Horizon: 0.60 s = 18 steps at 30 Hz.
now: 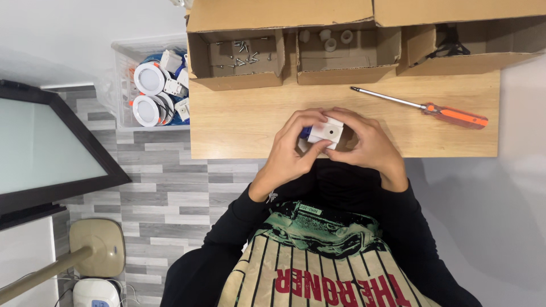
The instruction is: The person uses a screwdriver to loosen a screw on a blue electrical component and then secures it into a white plastic housing by hand.
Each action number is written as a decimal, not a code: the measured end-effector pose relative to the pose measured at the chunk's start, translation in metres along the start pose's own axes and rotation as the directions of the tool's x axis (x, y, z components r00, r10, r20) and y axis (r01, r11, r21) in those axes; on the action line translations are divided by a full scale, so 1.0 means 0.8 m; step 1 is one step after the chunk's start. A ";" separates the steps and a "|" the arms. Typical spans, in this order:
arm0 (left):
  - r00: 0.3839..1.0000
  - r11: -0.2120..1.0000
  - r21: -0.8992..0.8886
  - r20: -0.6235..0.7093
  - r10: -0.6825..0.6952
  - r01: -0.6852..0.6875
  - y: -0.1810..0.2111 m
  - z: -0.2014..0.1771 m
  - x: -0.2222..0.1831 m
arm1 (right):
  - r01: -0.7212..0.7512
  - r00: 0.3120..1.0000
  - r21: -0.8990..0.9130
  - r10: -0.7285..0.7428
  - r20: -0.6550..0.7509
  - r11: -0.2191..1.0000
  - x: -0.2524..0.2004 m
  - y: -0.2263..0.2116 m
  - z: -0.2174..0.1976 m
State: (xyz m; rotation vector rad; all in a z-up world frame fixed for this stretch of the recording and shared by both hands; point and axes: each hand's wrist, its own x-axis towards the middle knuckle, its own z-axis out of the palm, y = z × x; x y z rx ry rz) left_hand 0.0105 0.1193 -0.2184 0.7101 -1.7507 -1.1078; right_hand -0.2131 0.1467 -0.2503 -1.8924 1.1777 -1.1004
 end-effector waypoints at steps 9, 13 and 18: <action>1.000 1.000 -0.001 0.014 0.008 -0.008 -0.004 -0.001 -0.001 | 0.004 1.000 -0.007 -0.004 -0.012 1.000 -0.003 -0.004 0.000; 0.994 0.995 0.059 0.075 0.079 -0.084 0.019 -0.005 0.013 | 0.033 0.999 -0.020 -0.034 -0.022 0.999 -0.009 0.004 -0.001; 0.971 0.959 0.220 0.197 0.134 -0.177 0.010 -0.008 0.015 | 0.062 0.998 -0.019 -0.062 -0.021 0.998 -0.010 0.010 0.001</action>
